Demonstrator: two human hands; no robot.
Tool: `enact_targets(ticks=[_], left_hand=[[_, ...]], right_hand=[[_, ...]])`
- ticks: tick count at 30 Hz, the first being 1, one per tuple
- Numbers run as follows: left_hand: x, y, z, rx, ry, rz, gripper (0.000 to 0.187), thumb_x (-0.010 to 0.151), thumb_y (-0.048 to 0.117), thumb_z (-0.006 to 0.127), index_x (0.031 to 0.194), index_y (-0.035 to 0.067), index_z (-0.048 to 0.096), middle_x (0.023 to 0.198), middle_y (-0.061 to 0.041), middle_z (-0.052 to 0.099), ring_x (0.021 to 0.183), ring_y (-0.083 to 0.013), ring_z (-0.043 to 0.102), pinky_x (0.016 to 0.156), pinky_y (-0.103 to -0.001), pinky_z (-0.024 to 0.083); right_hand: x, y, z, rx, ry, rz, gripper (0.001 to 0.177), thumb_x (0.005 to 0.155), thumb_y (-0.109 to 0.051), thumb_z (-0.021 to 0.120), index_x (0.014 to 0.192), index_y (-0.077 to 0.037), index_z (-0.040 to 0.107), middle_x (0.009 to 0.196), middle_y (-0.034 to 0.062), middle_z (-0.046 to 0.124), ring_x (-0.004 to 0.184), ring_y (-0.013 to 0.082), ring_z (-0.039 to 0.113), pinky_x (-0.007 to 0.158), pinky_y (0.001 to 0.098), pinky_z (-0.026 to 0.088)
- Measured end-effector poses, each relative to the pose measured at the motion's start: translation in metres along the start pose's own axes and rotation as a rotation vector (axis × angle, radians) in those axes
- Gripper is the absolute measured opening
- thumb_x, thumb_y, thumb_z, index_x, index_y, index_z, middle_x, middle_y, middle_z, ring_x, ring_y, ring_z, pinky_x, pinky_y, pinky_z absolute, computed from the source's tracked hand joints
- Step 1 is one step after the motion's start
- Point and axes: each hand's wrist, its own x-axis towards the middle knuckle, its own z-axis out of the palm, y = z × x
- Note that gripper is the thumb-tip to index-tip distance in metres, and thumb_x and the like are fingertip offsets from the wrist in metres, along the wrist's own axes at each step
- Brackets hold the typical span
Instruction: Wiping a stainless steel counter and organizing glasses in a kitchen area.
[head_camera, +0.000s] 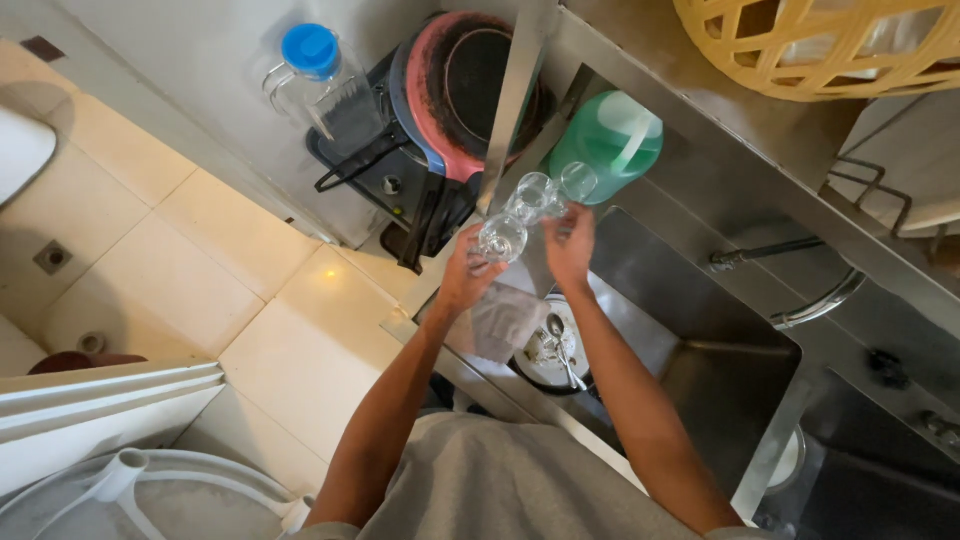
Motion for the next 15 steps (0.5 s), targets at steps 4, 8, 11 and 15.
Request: enact_targets(ticks=[4,8,11,15], left_hand=[[-0.002,-0.005,-0.004,0.065,-0.003,0.013,0.083,0.083,-0.004,0.08,0.151,0.012,0.036,0.135,-0.011,0.053,0.113,-0.0231,0.067,0.093,-0.038,0.061],[-0.007,-0.008,-0.009,0.034,-0.004,0.037,0.081,0.084,-0.004,0.08,0.151,0.011,0.037,0.137,-0.012,0.057,0.115,-0.0234,0.067,0.094,-0.037,0.06],[-0.011,-0.005,-0.012,0.038,0.004,0.034,0.081,0.085,-0.004,0.079,0.152,0.01,0.036,0.137,-0.011,0.056,0.116,-0.0232,0.067,0.094,-0.036,0.059],[-0.008,-0.003,-0.015,0.033,-0.009,0.016,0.081,0.086,-0.003,0.078,0.152,0.009,0.033,0.138,-0.01,0.056,0.115,-0.0228,0.066,0.094,-0.035,0.058]], right_hand=[[-0.004,-0.023,0.007,-0.027,-0.034,0.041,0.06,0.088,-0.02,0.085,0.137,-0.009,0.053,0.119,0.012,0.065,0.102,0.0222,0.068,0.082,0.035,0.059],[-0.004,-0.032,0.013,-0.063,-0.037,0.065,0.073,0.083,-0.028,0.089,0.141,-0.008,0.05,0.121,0.0155,0.069,0.103,0.0261,0.071,0.086,0.038,0.059],[-0.003,-0.056,0.015,-0.135,-0.019,0.096,0.08,0.079,-0.037,0.09,0.14,-0.007,0.048,0.122,0.0187,0.07,0.103,0.0307,0.072,0.087,0.0416,0.059],[0.001,-0.07,0.02,-0.268,-0.008,0.162,0.084,0.079,-0.05,0.085,0.142,-0.006,0.049,0.121,0.019,0.072,0.101,0.0342,0.074,0.088,0.0466,0.057]])
